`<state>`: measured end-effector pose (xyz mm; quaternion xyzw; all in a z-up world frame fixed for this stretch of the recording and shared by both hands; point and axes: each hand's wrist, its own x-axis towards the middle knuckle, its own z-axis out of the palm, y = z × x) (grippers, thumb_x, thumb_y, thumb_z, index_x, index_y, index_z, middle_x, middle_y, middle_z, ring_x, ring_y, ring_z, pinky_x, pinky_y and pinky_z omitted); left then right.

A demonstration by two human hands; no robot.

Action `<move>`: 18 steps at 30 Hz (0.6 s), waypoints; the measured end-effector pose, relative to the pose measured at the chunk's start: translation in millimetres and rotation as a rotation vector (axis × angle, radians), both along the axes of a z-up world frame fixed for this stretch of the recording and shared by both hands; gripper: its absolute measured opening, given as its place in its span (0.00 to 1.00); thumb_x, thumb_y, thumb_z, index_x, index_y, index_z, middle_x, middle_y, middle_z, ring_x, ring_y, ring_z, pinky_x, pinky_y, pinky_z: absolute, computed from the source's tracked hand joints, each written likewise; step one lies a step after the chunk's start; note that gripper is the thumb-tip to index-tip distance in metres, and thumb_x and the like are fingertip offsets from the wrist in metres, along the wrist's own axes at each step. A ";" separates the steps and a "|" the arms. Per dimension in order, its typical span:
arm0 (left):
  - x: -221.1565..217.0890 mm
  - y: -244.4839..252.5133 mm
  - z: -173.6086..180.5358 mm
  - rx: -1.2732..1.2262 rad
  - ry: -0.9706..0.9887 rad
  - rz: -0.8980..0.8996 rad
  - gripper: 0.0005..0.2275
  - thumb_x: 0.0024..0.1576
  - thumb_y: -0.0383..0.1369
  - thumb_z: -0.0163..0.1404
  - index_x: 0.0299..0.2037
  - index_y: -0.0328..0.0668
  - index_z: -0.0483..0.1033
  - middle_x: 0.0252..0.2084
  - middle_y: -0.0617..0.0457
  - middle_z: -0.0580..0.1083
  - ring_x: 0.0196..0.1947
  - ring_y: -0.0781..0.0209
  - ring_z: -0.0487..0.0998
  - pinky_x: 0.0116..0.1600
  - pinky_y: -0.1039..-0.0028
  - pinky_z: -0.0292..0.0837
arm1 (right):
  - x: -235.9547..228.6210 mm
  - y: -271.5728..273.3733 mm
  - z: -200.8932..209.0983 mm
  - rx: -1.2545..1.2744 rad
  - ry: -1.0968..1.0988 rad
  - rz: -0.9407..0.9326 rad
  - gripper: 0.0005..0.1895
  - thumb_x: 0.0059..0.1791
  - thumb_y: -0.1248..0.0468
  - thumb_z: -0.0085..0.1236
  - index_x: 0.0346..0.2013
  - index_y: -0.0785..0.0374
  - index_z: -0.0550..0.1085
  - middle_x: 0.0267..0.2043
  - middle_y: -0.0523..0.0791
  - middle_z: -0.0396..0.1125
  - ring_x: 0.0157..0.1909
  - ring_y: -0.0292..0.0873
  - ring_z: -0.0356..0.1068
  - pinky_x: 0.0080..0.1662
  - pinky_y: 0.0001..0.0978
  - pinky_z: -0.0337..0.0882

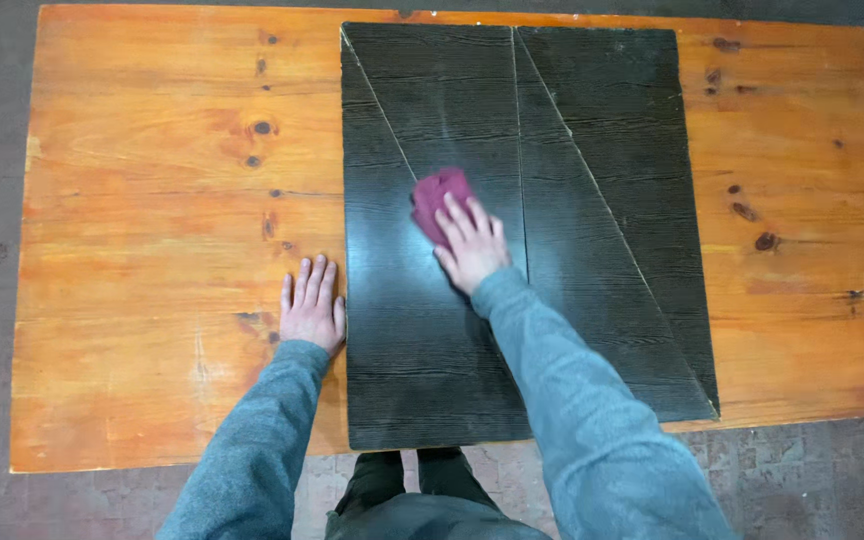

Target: The person wipes the surface of several dark-stained wooden panels with a purple cloth. They move the panels around on a larger wooden workbench, aligning them side by side, and continue wiping each panel thoroughly.

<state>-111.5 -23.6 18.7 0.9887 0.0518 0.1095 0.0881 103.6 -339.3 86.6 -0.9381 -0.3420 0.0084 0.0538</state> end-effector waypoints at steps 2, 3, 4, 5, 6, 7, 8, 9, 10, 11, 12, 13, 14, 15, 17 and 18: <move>-0.5 -0.8 0.9 -0.007 0.012 0.008 0.34 0.70 0.44 0.48 0.90 0.54 0.61 0.93 0.53 0.58 0.93 0.50 0.52 0.93 0.43 0.37 | -31.7 -17.1 -13.5 0.013 0.000 0.022 0.38 0.63 0.38 0.54 0.87 0.43 0.64 0.94 0.43 0.50 0.89 0.59 0.51 0.76 0.62 0.60; -0.6 -0.5 1.6 -0.013 0.026 0.011 0.34 0.70 0.44 0.48 0.90 0.56 0.60 0.93 0.55 0.57 0.93 0.52 0.51 0.93 0.44 0.35 | -48.6 -25.7 -20.4 0.028 0.002 0.039 0.39 0.61 0.37 0.55 0.85 0.43 0.66 0.92 0.42 0.54 0.85 0.59 0.55 0.73 0.61 0.62; -0.9 -2.4 2.8 -0.014 0.026 0.008 0.34 0.70 0.44 0.48 0.90 0.56 0.60 0.93 0.55 0.57 0.93 0.52 0.51 0.93 0.44 0.35 | -67.0 -40.7 -18.9 0.027 0.003 0.036 0.39 0.61 0.37 0.55 0.85 0.43 0.66 0.92 0.42 0.54 0.85 0.59 0.55 0.73 0.61 0.62; -0.2 -3.1 4.4 -0.011 0.031 0.014 0.34 0.71 0.44 0.47 0.91 0.57 0.59 0.93 0.55 0.57 0.93 0.52 0.51 0.93 0.45 0.35 | -83.5 -54.0 -17.6 0.089 -0.007 0.019 0.37 0.61 0.38 0.56 0.83 0.45 0.68 0.90 0.43 0.55 0.86 0.59 0.55 0.75 0.62 0.60; 0.2 -3.1 6.1 -0.008 0.035 0.021 0.34 0.72 0.44 0.46 0.91 0.57 0.59 0.94 0.56 0.56 0.93 0.51 0.50 0.93 0.45 0.35 | -100.3 -66.6 -16.2 0.151 -0.016 0.003 0.35 0.60 0.39 0.57 0.80 0.47 0.70 0.89 0.44 0.57 0.86 0.59 0.55 0.77 0.62 0.58; 0.3 -3.2 6.3 -0.004 0.032 0.025 0.34 0.72 0.44 0.46 0.91 0.57 0.59 0.94 0.56 0.56 0.93 0.51 0.50 0.93 0.45 0.35 | -105.9 -77.8 -17.7 0.154 -0.019 0.007 0.35 0.60 0.39 0.57 0.80 0.47 0.70 0.89 0.44 0.57 0.86 0.59 0.55 0.77 0.62 0.58; 0.1 -2.8 6.3 0.007 0.037 0.023 0.33 0.72 0.45 0.45 0.91 0.58 0.59 0.94 0.57 0.56 0.93 0.52 0.50 0.94 0.45 0.35 | -111.6 -88.4 -19.5 0.178 -0.056 -0.008 0.33 0.58 0.42 0.61 0.75 0.51 0.72 0.90 0.48 0.56 0.89 0.62 0.52 0.80 0.66 0.55; -1.7 -4.1 5.8 0.017 0.043 0.023 0.33 0.72 0.46 0.45 0.90 0.59 0.59 0.94 0.58 0.55 0.93 0.53 0.50 0.94 0.46 0.35 | -118.1 -100.6 -21.4 0.200 -0.091 -0.021 0.32 0.57 0.44 0.65 0.71 0.56 0.74 0.91 0.52 0.55 0.91 0.65 0.49 0.82 0.70 0.52; 1.6 -2.6 6.4 0.018 0.041 0.029 0.33 0.72 0.46 0.45 0.90 0.59 0.59 0.94 0.58 0.55 0.93 0.53 0.50 0.94 0.46 0.35 | -106.2 -105.9 -18.5 0.202 -0.092 -0.016 0.32 0.57 0.44 0.65 0.71 0.56 0.74 0.91 0.52 0.55 0.91 0.65 0.49 0.82 0.70 0.52; 0.7 -3.2 6.0 0.024 0.051 0.032 0.33 0.73 0.46 0.45 0.90 0.59 0.59 0.94 0.58 0.55 0.93 0.53 0.50 0.94 0.46 0.36 | -98.9 -113.4 -16.0 0.210 -0.085 -0.033 0.30 0.58 0.47 0.63 0.70 0.59 0.72 0.92 0.55 0.53 0.92 0.67 0.47 0.84 0.70 0.50; -0.6 -3.6 5.8 0.030 0.060 0.035 0.33 0.73 0.46 0.45 0.90 0.59 0.59 0.94 0.58 0.56 0.93 0.54 0.50 0.94 0.46 0.36 | -91.9 -120.5 -13.4 0.217 -0.077 -0.051 0.28 0.60 0.49 0.62 0.68 0.62 0.71 0.92 0.58 0.52 0.93 0.68 0.46 0.85 0.71 0.49; -0.5 -4.2 5.6 0.029 0.058 0.041 0.33 0.73 0.46 0.45 0.90 0.59 0.59 0.94 0.58 0.56 0.93 0.54 0.50 0.94 0.46 0.36 | -75.3 -124.8 -16.9 0.218 -0.078 -0.045 0.28 0.60 0.49 0.62 0.68 0.62 0.71 0.92 0.58 0.52 0.93 0.68 0.46 0.85 0.71 0.49; -0.8 -4.4 6.0 0.031 0.048 0.037 0.33 0.72 0.45 0.46 0.90 0.59 0.59 0.93 0.58 0.57 0.93 0.54 0.51 0.94 0.46 0.37 | -59.1 -128.5 -19.7 0.207 -0.078 -0.074 0.30 0.60 0.50 0.62 0.71 0.64 0.70 0.93 0.60 0.49 0.93 0.70 0.45 0.84 0.70 0.51; 0.7 -2.9 6.2 0.034 0.036 0.031 0.33 0.72 0.45 0.46 0.90 0.59 0.60 0.93 0.57 0.57 0.93 0.54 0.51 0.93 0.46 0.39 | -41.9 -130.7 -23.0 0.199 -0.079 -0.106 0.32 0.60 0.51 0.62 0.74 0.65 0.68 0.94 0.61 0.47 0.93 0.71 0.44 0.84 0.69 0.53; 2.1 -2.9 4.6 0.037 0.022 0.036 0.33 0.71 0.45 0.47 0.90 0.59 0.61 0.93 0.57 0.58 0.93 0.54 0.52 0.93 0.46 0.40 | -12.5 -119.1 -9.1 0.169 -0.088 -0.120 0.37 0.61 0.50 0.60 0.81 0.63 0.63 0.94 0.61 0.46 0.93 0.71 0.42 0.84 0.69 0.54; 1.2 -2.8 3.8 0.038 0.012 0.036 0.33 0.71 0.45 0.48 0.89 0.60 0.62 0.92 0.58 0.59 0.93 0.54 0.53 0.93 0.47 0.40 | 1.1 -112.6 -2.3 0.138 -0.094 -0.138 0.43 0.62 0.49 0.59 0.89 0.61 0.59 0.94 0.61 0.46 0.94 0.70 0.41 0.85 0.68 0.54</move>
